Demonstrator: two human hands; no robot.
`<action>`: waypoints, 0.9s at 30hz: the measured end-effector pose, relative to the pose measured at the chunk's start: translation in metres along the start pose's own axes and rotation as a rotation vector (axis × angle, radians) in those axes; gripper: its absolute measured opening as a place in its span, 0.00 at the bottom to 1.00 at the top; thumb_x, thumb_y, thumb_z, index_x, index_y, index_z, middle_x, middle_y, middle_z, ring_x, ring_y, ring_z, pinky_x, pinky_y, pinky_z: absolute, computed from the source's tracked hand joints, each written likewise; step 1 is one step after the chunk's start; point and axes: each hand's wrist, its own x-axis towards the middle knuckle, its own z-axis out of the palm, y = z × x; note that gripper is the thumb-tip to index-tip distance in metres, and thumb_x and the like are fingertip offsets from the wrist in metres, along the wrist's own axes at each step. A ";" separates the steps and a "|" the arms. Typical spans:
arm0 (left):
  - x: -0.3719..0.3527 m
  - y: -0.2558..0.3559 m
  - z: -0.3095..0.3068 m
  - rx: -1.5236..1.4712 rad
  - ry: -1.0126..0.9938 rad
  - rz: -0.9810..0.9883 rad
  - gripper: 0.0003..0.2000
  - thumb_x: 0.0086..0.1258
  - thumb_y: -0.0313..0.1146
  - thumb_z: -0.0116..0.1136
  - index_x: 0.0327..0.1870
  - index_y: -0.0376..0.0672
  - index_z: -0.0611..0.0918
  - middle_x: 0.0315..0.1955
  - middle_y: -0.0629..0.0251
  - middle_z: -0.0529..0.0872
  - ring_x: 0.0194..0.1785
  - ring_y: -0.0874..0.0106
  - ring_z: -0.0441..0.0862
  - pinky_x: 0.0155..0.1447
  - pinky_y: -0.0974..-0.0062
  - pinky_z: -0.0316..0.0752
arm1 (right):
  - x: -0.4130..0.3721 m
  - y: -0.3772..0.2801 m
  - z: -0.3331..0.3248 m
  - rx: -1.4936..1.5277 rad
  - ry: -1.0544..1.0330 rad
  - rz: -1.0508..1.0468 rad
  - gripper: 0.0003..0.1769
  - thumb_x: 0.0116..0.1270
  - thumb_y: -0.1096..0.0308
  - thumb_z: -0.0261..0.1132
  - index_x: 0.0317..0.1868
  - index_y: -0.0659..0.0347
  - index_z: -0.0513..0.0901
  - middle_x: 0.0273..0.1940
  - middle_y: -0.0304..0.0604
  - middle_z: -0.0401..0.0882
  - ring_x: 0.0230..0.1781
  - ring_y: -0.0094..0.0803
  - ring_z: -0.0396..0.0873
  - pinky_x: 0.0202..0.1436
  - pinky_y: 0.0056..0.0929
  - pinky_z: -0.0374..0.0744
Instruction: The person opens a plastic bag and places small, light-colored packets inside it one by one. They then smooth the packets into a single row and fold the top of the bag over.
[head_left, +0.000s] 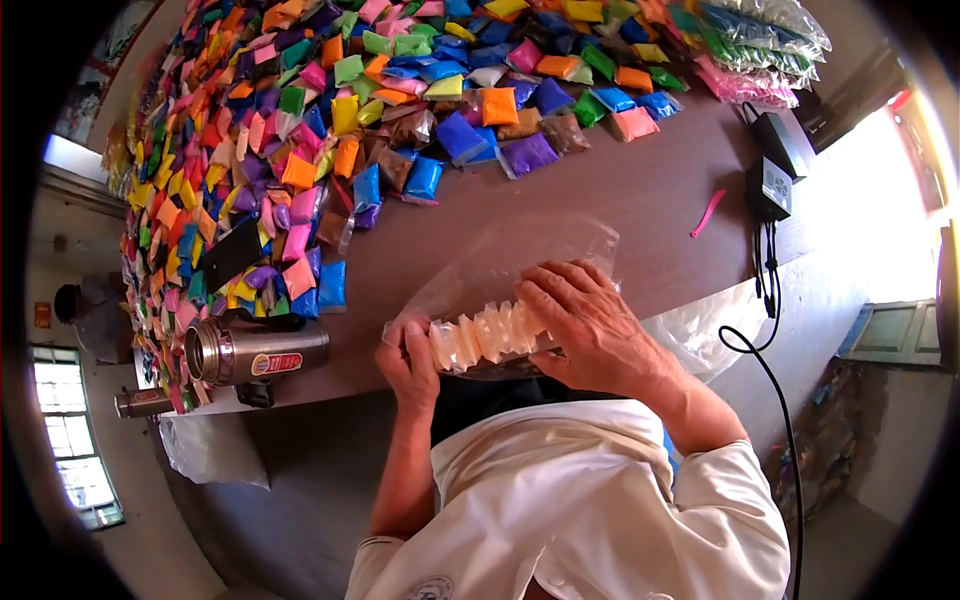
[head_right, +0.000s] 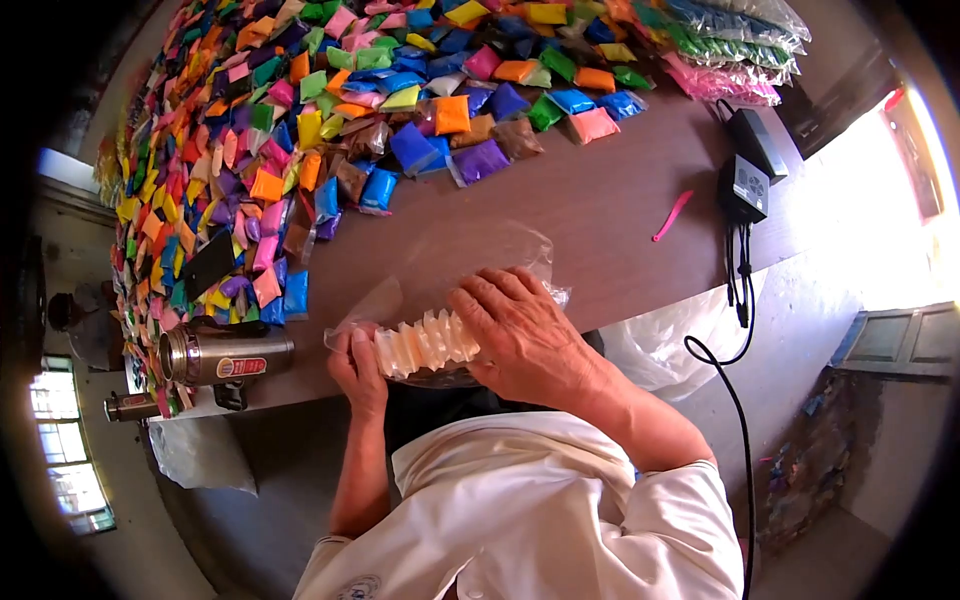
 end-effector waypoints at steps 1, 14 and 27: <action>0.000 -0.001 0.000 0.002 0.003 0.001 0.14 0.78 0.35 0.49 0.35 0.34 0.81 0.30 0.58 0.85 0.34 0.67 0.82 0.42 0.71 0.75 | 0.002 0.002 0.002 -0.037 -0.032 -0.005 0.37 0.48 0.72 0.71 0.63 0.64 0.73 0.61 0.51 0.76 0.65 0.49 0.72 0.71 0.47 0.67; -0.001 -0.010 0.000 0.034 -0.006 0.073 0.13 0.79 0.35 0.49 0.38 0.34 0.80 0.32 0.61 0.85 0.36 0.71 0.81 0.44 0.72 0.75 | 0.007 0.016 0.005 0.018 -0.112 0.006 0.28 0.49 0.75 0.68 0.55 0.63 0.79 0.48 0.48 0.82 0.54 0.46 0.77 0.63 0.42 0.72; -0.008 -0.015 -0.002 0.022 -0.018 -0.003 0.09 0.76 0.32 0.51 0.40 0.35 0.80 0.34 0.56 0.85 0.39 0.60 0.82 0.46 0.67 0.77 | 0.004 0.015 -0.046 0.186 -0.075 0.063 0.34 0.46 0.72 0.78 0.58 0.64 0.81 0.57 0.52 0.82 0.60 0.51 0.79 0.64 0.42 0.77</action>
